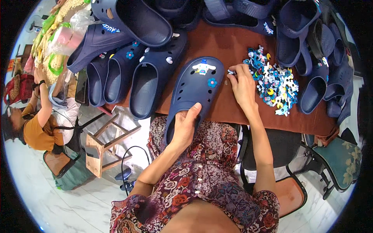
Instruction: Attaching decorative charms and buttons to rubber clogs.
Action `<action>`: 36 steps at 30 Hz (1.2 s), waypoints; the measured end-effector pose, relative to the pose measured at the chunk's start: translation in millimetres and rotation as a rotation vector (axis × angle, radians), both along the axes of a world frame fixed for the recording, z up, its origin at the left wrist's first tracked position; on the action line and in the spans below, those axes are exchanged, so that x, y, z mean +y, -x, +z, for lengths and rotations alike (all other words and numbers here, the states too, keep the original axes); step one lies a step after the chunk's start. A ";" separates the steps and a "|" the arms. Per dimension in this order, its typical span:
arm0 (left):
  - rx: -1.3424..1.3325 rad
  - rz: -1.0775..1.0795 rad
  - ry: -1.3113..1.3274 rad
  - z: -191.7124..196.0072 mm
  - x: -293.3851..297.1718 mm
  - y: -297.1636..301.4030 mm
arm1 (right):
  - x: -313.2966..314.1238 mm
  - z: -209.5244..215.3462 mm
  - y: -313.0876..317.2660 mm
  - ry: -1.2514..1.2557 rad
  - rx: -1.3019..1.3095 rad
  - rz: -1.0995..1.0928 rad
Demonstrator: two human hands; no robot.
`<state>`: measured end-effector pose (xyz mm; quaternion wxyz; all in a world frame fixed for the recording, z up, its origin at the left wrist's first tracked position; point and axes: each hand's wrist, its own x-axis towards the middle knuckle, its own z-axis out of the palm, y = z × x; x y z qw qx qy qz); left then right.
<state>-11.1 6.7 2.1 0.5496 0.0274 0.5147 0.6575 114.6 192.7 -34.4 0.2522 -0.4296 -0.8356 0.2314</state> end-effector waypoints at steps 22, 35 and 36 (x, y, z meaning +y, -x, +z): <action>0.051 -0.087 -0.067 8.0 11.5 -18.5 | -88.0 26.2 -14.0 0.683 0.732 -0.028; 0.150 -0.048 -0.166 14.4 19.4 -25.3 | -75.5 26.8 -17.3 1.098 0.810 -0.046; 0.162 -0.058 -0.157 14.6 19.3 -25.6 | -72.8 22.3 -18.8 1.146 0.813 -0.017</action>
